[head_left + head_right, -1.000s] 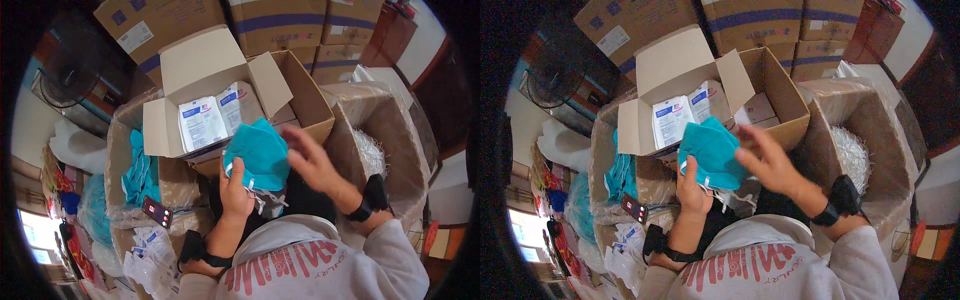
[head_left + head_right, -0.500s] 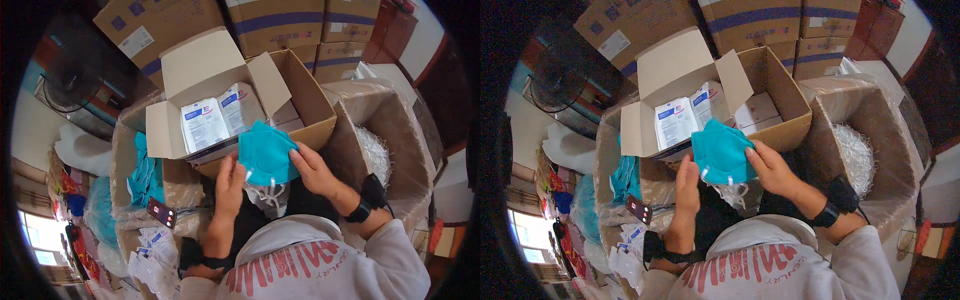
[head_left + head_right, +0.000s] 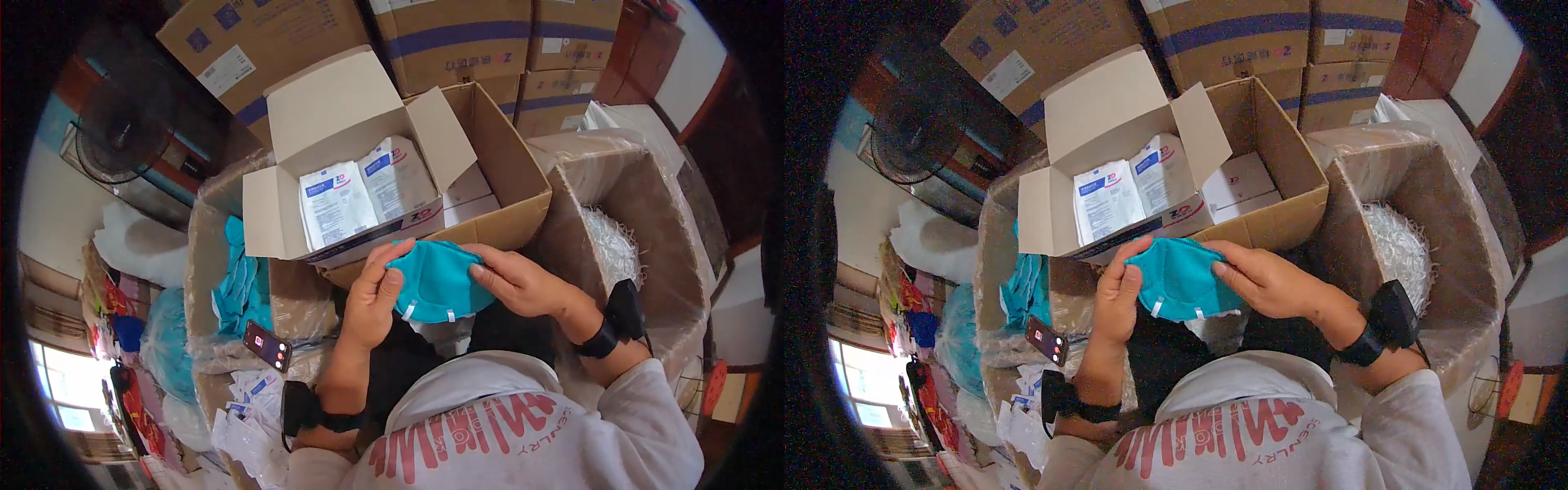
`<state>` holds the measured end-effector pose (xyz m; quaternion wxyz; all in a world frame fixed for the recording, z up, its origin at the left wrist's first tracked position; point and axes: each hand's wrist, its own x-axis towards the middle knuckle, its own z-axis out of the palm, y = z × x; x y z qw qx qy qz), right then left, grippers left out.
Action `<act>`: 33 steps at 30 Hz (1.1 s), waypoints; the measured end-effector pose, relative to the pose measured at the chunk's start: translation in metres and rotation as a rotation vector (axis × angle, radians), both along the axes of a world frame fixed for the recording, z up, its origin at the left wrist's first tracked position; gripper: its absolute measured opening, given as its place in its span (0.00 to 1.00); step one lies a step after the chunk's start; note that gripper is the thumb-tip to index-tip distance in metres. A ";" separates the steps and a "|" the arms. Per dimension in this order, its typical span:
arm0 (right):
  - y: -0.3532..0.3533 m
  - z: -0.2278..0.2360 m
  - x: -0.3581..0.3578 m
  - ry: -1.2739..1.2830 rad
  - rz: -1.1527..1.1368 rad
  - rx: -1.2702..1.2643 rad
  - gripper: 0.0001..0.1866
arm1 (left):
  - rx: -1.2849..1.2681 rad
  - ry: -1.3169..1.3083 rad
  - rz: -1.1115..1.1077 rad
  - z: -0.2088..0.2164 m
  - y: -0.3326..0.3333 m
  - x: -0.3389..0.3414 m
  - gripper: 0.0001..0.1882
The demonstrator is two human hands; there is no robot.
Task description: The person is packing medical or industrial respirators/masks into smaller boxes from a larger shipping container.
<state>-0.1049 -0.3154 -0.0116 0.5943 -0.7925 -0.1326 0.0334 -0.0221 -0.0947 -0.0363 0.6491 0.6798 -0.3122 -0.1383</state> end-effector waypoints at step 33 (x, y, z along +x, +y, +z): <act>0.037 -0.039 -0.003 0.196 -0.251 0.540 0.17 | -0.161 0.265 0.264 -0.002 -0.018 -0.003 0.18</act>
